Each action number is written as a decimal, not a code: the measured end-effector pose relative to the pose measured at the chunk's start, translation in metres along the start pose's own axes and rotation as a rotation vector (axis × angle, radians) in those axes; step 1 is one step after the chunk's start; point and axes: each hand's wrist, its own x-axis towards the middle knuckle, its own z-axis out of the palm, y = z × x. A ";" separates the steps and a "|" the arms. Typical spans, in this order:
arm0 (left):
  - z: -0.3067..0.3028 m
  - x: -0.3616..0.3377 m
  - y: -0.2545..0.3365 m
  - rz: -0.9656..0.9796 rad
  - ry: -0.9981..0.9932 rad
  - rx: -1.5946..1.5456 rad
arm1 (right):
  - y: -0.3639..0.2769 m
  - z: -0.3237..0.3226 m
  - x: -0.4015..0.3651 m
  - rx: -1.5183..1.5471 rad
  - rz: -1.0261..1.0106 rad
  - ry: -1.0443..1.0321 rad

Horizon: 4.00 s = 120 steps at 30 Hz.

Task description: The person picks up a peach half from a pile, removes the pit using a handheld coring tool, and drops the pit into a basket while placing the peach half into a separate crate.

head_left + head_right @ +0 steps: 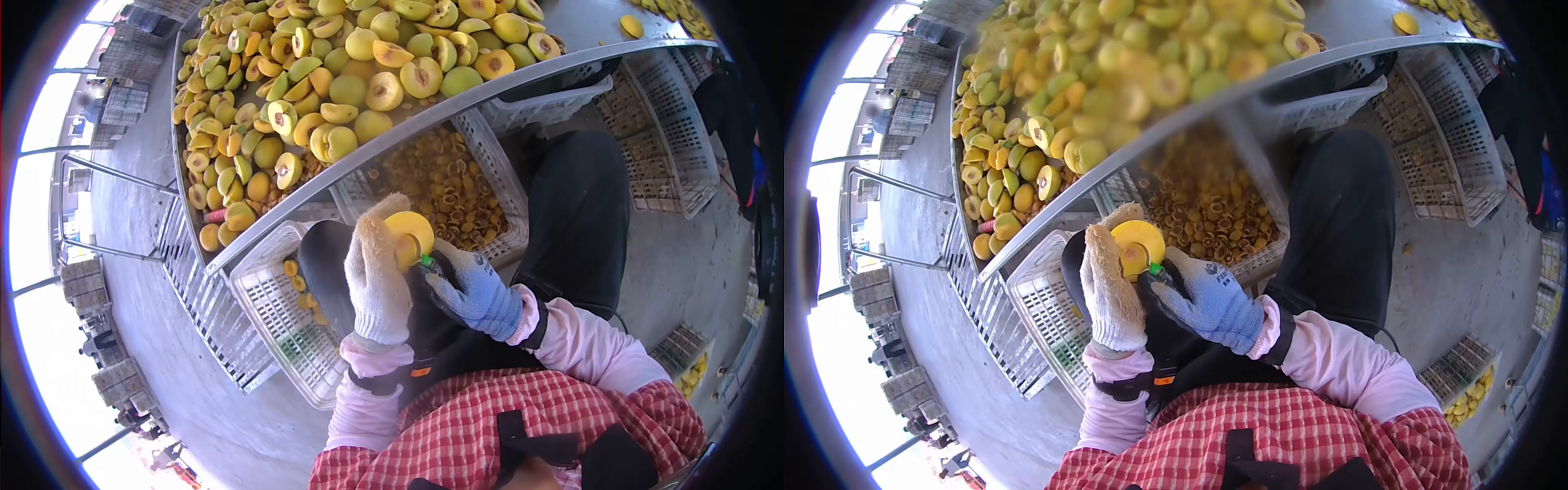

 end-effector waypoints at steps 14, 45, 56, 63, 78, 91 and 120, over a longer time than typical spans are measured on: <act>0.016 -0.018 -0.008 0.009 -0.090 -0.115 | 0.029 0.009 -0.031 0.633 0.046 -0.089; -0.086 0.161 0.045 0.119 0.037 0.845 | 0.021 -0.031 0.019 0.934 0.703 -0.108; -0.017 0.020 0.009 -0.068 0.003 -0.090 | -0.009 -0.007 0.029 0.034 -0.047 -0.050; -0.016 0.004 -0.015 0.523 0.069 0.542 | -0.026 -0.020 0.008 -0.249 -0.013 -0.089; 0.021 -0.027 -0.027 0.056 0.080 -0.236 | -0.003 -0.001 -0.026 0.051 0.071 0.072; 0.035 -0.030 -0.021 0.036 0.151 -0.328 | -0.003 -0.004 -0.028 0.050 -0.061 0.125; 0.018 -0.019 -0.036 -0.313 -0.242 -0.626 | 0.015 -0.014 -0.034 1.855 0.560 -0.829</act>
